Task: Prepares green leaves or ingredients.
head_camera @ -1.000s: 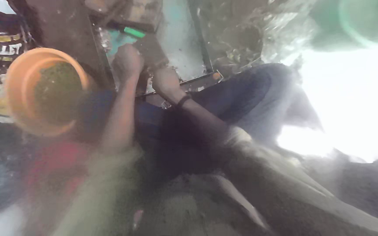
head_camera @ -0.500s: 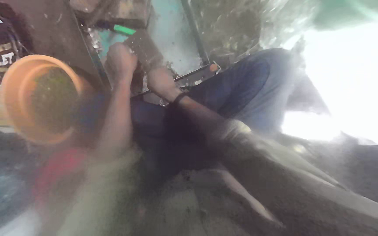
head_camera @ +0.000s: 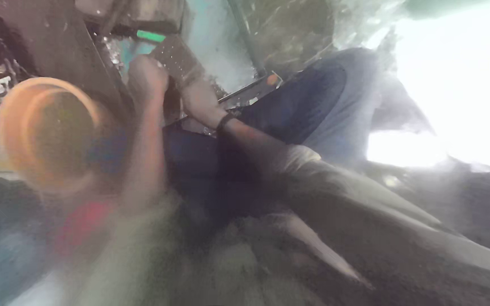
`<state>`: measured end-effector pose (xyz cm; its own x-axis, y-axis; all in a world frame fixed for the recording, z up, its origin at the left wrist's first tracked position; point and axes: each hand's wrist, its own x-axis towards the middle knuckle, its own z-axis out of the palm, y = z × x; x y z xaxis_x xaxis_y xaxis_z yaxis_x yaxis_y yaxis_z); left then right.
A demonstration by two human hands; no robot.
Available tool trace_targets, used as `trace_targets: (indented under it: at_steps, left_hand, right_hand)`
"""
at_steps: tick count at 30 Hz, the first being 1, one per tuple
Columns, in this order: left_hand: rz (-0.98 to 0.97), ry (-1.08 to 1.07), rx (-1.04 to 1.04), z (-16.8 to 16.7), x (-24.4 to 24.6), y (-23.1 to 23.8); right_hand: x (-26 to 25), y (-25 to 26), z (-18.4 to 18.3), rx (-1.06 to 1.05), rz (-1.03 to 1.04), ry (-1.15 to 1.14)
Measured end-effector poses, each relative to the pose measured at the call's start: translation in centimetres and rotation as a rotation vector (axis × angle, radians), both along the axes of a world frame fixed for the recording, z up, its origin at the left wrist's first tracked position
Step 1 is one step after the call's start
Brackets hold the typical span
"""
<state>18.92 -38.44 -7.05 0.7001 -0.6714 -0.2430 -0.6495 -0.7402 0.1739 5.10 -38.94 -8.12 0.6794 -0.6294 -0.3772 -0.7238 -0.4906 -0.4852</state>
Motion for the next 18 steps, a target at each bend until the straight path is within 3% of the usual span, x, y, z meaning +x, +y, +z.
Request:
trace_targets:
  at_steps: [4, 10, 18]
  left_hand:
    - [0.002, 0.026, -0.009, -0.4, 0.1, -0.1]
    - [0.04, 0.056, -0.025, -0.1, 0.2, -0.5]
    - [0.041, 0.07, -0.012, 0.2, -0.3, -0.8]
  right_hand:
    - [-1.6, -1.9, -0.1, -0.035, -0.032, 0.035]
    - [1.4, -5.8, 2.6, -0.035, 0.043, 0.077]
    - [2.9, -6.7, 2.4, -0.029, 0.159, 0.103]
